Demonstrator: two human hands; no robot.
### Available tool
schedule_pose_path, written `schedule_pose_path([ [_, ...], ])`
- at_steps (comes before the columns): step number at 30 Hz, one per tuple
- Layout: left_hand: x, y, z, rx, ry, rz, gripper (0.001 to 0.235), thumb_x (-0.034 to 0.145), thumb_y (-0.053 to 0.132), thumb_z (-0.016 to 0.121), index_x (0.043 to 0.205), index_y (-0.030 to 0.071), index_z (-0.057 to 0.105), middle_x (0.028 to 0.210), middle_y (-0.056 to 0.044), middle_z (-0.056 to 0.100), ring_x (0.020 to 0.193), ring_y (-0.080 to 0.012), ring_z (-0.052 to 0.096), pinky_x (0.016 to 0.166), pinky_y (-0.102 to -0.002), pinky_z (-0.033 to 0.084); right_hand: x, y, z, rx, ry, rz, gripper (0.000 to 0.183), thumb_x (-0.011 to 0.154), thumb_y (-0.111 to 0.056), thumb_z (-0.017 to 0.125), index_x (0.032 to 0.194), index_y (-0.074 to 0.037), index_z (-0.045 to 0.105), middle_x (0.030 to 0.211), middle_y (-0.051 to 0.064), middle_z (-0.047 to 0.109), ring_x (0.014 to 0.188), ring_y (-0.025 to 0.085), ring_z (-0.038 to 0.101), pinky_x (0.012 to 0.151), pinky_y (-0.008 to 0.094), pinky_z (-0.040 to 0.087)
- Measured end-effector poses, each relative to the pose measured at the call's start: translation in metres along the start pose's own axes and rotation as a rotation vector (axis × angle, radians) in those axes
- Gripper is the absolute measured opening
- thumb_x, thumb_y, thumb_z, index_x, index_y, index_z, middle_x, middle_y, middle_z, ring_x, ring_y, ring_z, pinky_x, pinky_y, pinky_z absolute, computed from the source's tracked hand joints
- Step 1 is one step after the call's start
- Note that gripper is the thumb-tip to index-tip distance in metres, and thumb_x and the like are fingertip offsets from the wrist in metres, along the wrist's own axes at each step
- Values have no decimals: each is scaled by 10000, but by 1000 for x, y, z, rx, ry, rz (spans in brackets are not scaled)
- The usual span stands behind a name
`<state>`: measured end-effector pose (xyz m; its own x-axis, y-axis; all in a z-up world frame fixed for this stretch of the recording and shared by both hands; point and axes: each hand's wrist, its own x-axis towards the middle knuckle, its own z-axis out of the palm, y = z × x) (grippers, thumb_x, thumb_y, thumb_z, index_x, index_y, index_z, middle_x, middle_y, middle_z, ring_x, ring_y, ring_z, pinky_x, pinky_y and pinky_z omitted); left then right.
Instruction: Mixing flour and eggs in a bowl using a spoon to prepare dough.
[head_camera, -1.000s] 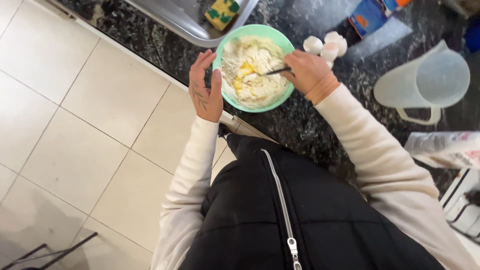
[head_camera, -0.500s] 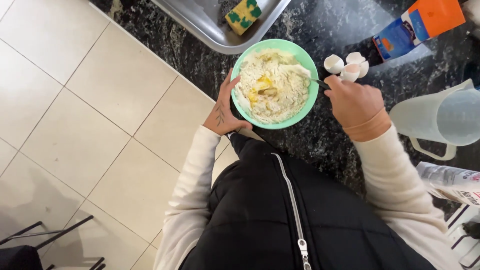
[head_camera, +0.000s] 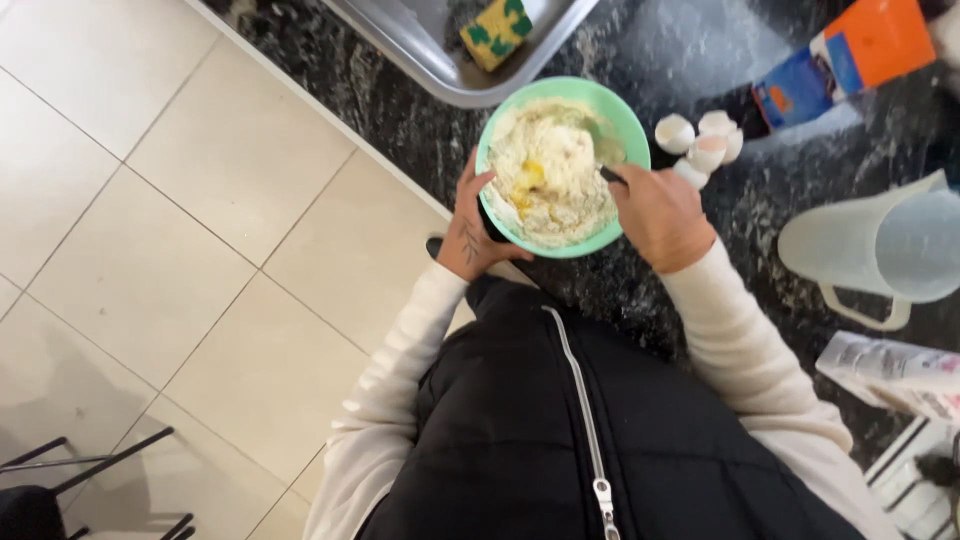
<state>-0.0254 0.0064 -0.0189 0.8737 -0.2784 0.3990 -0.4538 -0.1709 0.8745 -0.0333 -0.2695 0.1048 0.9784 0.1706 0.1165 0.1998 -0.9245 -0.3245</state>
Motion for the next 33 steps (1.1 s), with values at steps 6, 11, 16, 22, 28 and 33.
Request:
schedule_pose_path([
  [6, 5, 23, -7, -244, -29, -182, 1491, 564, 478, 1006, 1667, 68, 91, 1735, -199, 234, 1621, -377, 273, 1351, -490, 251, -5, -54, -16, -72, -58, -113, 262, 1047, -124, 618, 1299, -58, 644, 920, 148, 708, 654, 306, 695, 530, 386, 547],
  [11, -1, 8, -8, -150, -14, -90, 1346, 604, 491, 989, 1615, 130, 179, 1753, -205, 175, 1635, -385, 246, 1347, -488, 283, -20, -69, -10, -135, -39, -155, 319, 971, -105, 596, 1276, -148, 679, 897, 76, 650, 636, 294, 667, 530, 377, 534],
  [16, -2, 3, -11, -167, -15, -74, 1227, 631, 500, 990, 1552, 176, 248, 1752, -209, 193, 1633, -397, 277, 1342, -494, 315, -15, -69, -30, -172, -47, -165, 279, 980, -169, 641, 1252, -144, 701, 850, 78, 620, 557, 271, 636, 466, 375, 506],
  [22, -8, 6, -1, -168, -30, -108, 1289, 642, 523, 965, 1604, 168, 185, 1776, -224, 129, 1659, -399, 219, 1369, -497, 266, -13, -48, -66, -75, 70, -210, 299, 983, -98, 653, 1243, -198, 761, 868, 61, 603, 688, 257, 627, 579, 363, 503],
  [28, -13, 6, 18, -271, 43, -119, 1478, 671, 563, 946, 1678, 127, -43, 1778, -233, 24, 1660, -410, 186, 1373, -507, 247, -10, -23, -49, 178, -55, -371, 370, 941, -113, 677, 1297, -201, 725, 845, 34, 577, 673, 224, 606, 591, 348, 507],
  [33, -10, 7, 10, -76, 62, -47, 1209, 599, 517, 990, 1535, 179, 303, 1725, -253, 140, 1609, -457, 239, 1321, -526, 305, -4, -14, -24, -103, -152, -489, 525, 913, -86, 661, 1404, -272, 644, 775, 22, 566, 559, 215, 594, 489, 358, 478],
])
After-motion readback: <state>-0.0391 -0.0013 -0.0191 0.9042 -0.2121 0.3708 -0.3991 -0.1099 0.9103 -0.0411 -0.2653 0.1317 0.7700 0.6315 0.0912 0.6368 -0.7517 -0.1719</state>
